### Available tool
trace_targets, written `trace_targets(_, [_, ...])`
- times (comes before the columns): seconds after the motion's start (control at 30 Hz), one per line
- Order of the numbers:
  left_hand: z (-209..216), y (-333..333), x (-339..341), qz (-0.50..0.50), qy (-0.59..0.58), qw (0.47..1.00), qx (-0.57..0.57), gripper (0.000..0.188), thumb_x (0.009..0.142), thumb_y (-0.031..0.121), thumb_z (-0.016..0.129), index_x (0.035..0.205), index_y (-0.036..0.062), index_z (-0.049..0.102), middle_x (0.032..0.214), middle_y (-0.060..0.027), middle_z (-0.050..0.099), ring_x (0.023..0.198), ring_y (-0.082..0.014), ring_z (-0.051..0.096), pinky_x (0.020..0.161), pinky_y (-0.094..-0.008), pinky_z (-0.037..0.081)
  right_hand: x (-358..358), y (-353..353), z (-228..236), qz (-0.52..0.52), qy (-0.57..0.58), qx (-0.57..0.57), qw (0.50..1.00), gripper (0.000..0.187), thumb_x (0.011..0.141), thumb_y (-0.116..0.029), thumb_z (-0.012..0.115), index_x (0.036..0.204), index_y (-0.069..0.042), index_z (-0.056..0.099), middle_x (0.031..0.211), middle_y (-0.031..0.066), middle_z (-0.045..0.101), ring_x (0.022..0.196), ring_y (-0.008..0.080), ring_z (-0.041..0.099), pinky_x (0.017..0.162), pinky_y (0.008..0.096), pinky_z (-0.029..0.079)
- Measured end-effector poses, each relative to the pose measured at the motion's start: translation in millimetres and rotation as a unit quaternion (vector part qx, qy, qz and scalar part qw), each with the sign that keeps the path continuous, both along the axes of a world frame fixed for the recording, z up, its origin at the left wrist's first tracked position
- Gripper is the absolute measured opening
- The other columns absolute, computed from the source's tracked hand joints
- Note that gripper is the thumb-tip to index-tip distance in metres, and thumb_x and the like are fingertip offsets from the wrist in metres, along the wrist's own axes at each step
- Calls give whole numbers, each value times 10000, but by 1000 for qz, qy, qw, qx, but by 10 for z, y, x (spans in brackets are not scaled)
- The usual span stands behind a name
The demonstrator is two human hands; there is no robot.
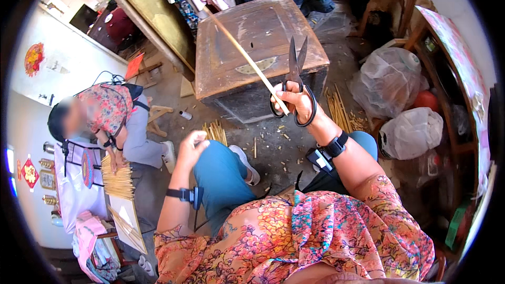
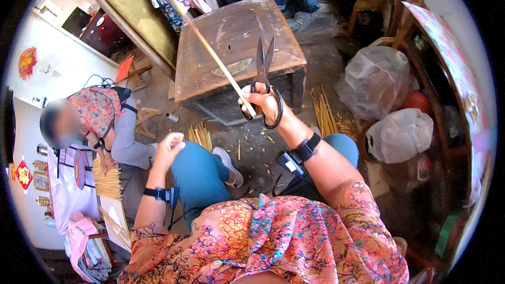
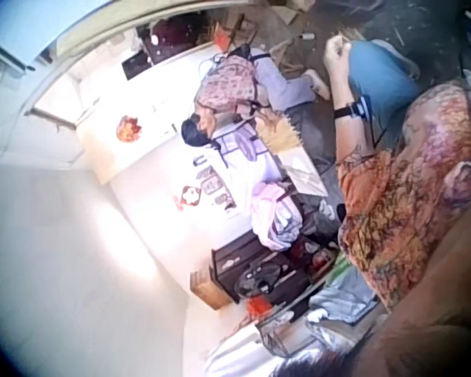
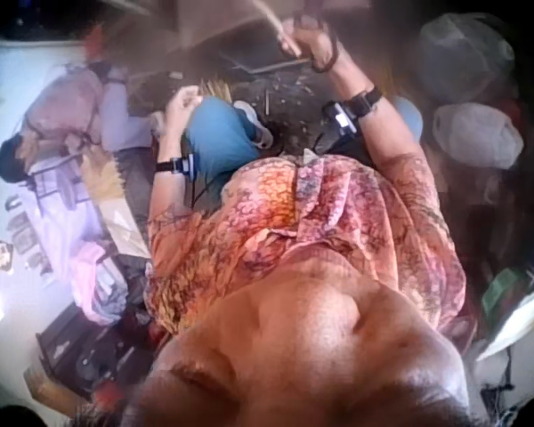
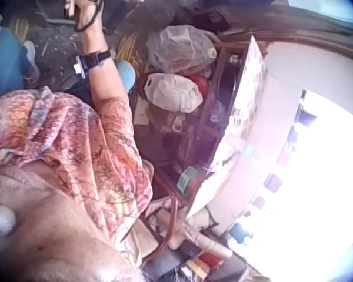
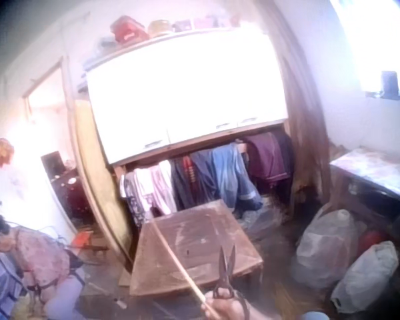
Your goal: The person sits on the floor and uses shears to cut long bamboo sticks into shorter segments. They repeatedly pick up sticks, measure them against a wooden box, cut them, and place the finished pieces on the floor.
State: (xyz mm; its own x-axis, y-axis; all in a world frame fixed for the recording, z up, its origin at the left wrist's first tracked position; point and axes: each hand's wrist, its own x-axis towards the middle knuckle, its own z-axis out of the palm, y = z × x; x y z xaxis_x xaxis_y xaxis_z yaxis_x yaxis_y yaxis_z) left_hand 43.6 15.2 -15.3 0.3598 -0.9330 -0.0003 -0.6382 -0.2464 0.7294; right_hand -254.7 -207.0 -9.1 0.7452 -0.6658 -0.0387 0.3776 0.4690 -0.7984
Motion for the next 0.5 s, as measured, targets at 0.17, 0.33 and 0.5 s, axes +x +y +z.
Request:
trace_targets(0.17, [-79,141,-310,-95,-329,939,9,231,747,266,665,928,123,670,1020,-60,623,1021,-263,542,871,-395,394,66,5,-129,-101,42,33,993,93,856,-101,557,920,-38,579,791,89,626,640,165,595,556,268,470])
trace_targets(0.33, [-39,236,-217,-65,-310,948,25,215,751,278,660,896,120,675,976,-40,634,977,-241,564,820,-378,415,189,115,-346,-145,62,122,980,133,866,-82,516,913,32,565,795,126,612,637,188,579,541,296,472])
trace_targets(0.5, [-63,263,-189,-57,-289,956,-9,200,755,279,660,870,116,676,918,-44,643,922,-243,585,795,-380,436,185,274,-521,-138,109,138,975,180,888,-108,497,919,55,567,813,123,603,660,185,576,543,299,468])
